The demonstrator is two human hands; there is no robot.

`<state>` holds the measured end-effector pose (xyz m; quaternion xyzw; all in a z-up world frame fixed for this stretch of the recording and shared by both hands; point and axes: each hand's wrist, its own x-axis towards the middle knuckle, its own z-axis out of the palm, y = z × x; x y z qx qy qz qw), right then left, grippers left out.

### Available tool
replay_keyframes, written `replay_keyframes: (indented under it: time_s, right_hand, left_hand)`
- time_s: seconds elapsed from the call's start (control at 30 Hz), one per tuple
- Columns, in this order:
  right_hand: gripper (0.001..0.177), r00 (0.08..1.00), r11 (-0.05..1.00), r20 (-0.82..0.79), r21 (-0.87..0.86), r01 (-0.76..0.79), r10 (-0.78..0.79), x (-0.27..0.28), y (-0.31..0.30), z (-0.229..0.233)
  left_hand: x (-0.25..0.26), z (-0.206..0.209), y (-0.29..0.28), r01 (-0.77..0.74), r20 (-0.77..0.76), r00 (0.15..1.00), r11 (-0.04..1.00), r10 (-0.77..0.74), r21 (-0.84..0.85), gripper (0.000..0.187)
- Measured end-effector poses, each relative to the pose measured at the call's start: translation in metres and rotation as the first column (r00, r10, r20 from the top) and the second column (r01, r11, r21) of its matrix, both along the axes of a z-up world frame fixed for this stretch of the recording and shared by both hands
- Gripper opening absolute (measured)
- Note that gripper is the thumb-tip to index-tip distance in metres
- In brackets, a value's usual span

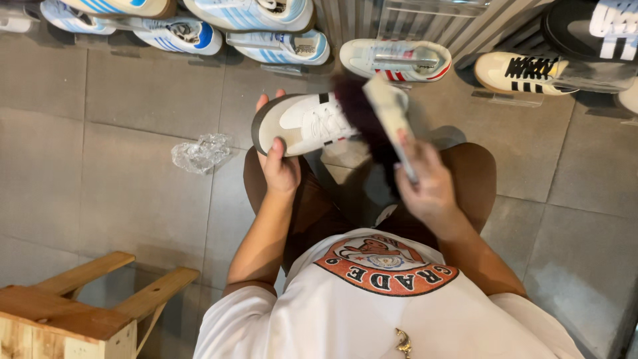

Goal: The person picks up a white sneaker with red stripes and uses a brush to clean its surface. They rotate the shoe to access different areas, then place it back on the shelf. Later, they sit on the floor and continue brushing another sneaker.

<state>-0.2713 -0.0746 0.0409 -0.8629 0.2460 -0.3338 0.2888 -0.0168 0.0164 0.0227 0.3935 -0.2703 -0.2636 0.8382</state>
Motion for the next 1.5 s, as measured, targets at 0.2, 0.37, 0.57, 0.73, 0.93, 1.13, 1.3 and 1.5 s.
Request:
replay_keyframes:
  time_s: [0.2,0.37,0.57,0.73,0.93,1.13,1.3,1.5]
  right_hand:
    - [0.063,0.996,0.989,-0.012,0.111,0.094,-0.093,-0.015,-0.002,0.025]
    - [0.055,0.996,0.999,-0.085,0.042,-0.002,0.006,0.001,0.016,0.0]
    - [0.064,0.939,0.95,-0.323,0.241,0.2,-0.116,-0.029,-0.038,0.02]
    - [0.065,0.994,0.946,-0.103,0.323,-0.01,0.046,-0.015,0.001,0.037]
    - [0.063,0.91,0.966,-0.413,0.219,0.138,-0.036,-0.026,-0.035,-0.02]
    - [0.068,0.985,0.944,-0.169,0.321,0.082,-0.029,-0.037,-0.047,-0.021]
    - [0.056,0.996,0.967,0.063,0.243,-0.073,0.06,-0.002,-0.015,0.014]
    - [0.047,0.981,0.967,-0.058,0.189,-0.173,0.186,0.008,-0.023,-0.001]
  left_hand:
    - [-0.004,0.011,-0.002,-0.06,0.267,0.963,0.993,0.031,0.101,0.083]
    - [-0.012,0.006,-0.003,-0.119,0.388,0.919,0.985,0.062,0.122,0.078]
    - [0.02,0.024,0.009,-0.102,0.649,0.76,0.984,-0.016,0.144,0.077]
    - [0.022,0.026,0.002,-0.065,0.668,0.737,0.974,-0.098,0.215,0.073]
    - [0.045,0.03,0.011,0.035,0.603,0.784,0.98,-0.148,0.194,0.075]
    - [0.078,0.02,0.003,0.067,0.323,0.942,0.995,-0.087,0.071,0.08]
    - [0.063,-0.025,-0.013,-0.18,-0.122,0.975,0.983,0.183,0.039,0.043]
    - [0.087,-0.025,-0.005,-0.28,-0.092,0.953,0.955,0.289,0.094,0.043]
